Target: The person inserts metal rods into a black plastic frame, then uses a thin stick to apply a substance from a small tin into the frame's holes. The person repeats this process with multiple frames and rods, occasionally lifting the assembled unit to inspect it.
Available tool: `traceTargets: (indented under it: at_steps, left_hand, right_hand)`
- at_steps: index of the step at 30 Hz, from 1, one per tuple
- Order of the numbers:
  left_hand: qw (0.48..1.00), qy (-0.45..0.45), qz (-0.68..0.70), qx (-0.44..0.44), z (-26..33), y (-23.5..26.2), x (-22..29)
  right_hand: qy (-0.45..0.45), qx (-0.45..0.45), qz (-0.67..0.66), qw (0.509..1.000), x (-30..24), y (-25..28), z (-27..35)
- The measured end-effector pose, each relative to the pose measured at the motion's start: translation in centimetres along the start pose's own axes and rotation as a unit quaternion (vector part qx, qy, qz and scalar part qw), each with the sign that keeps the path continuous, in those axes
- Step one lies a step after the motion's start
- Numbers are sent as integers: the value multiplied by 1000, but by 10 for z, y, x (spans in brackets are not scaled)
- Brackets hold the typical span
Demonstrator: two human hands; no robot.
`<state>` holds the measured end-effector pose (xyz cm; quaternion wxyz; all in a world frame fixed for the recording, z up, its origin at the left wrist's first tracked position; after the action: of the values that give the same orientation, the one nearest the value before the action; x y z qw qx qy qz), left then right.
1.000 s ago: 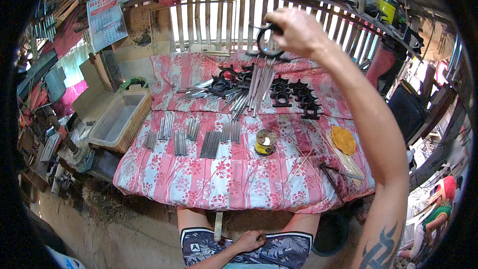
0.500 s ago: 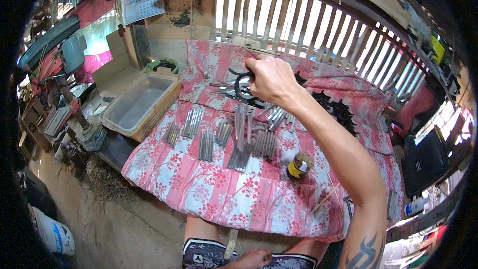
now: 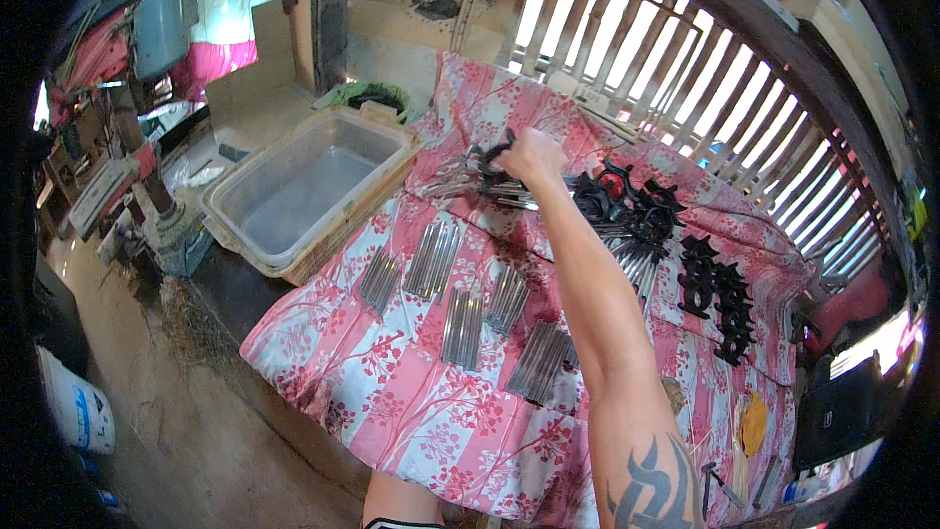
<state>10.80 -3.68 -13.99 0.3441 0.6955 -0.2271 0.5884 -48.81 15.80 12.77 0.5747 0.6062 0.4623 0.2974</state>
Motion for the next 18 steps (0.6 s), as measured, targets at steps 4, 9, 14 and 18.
traceTargets:
  at_steps: [4,9,14,18]
  left_hand:
    - [995,69,24,-64,-9,15,7]
    - [988,98,29,-114,-16,26,14]
    - [979,118,18,-167,-15,25,13]
    - [973,128,0,-195,-5,23,19]
  right_hand:
    - [-64,-32,50,996,49,-31,8]
    - [-101,-59,85,990,113,-34,23]
    - [-106,-64,41,992,146,-32,49]
    - [-2,-1,-15,1000,151,12,100]
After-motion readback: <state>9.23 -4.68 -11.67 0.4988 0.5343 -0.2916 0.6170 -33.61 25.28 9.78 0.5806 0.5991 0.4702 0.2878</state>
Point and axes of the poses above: each hand's wrist, its own z-axis away from the middle knuckle, its own y-axis out of the back of the hand, x = y × z, the point moved 1 cm from there along -z, towards the middle knuckle, and after that the axes turned 2 degrees about -y, right-handed, at the moved point
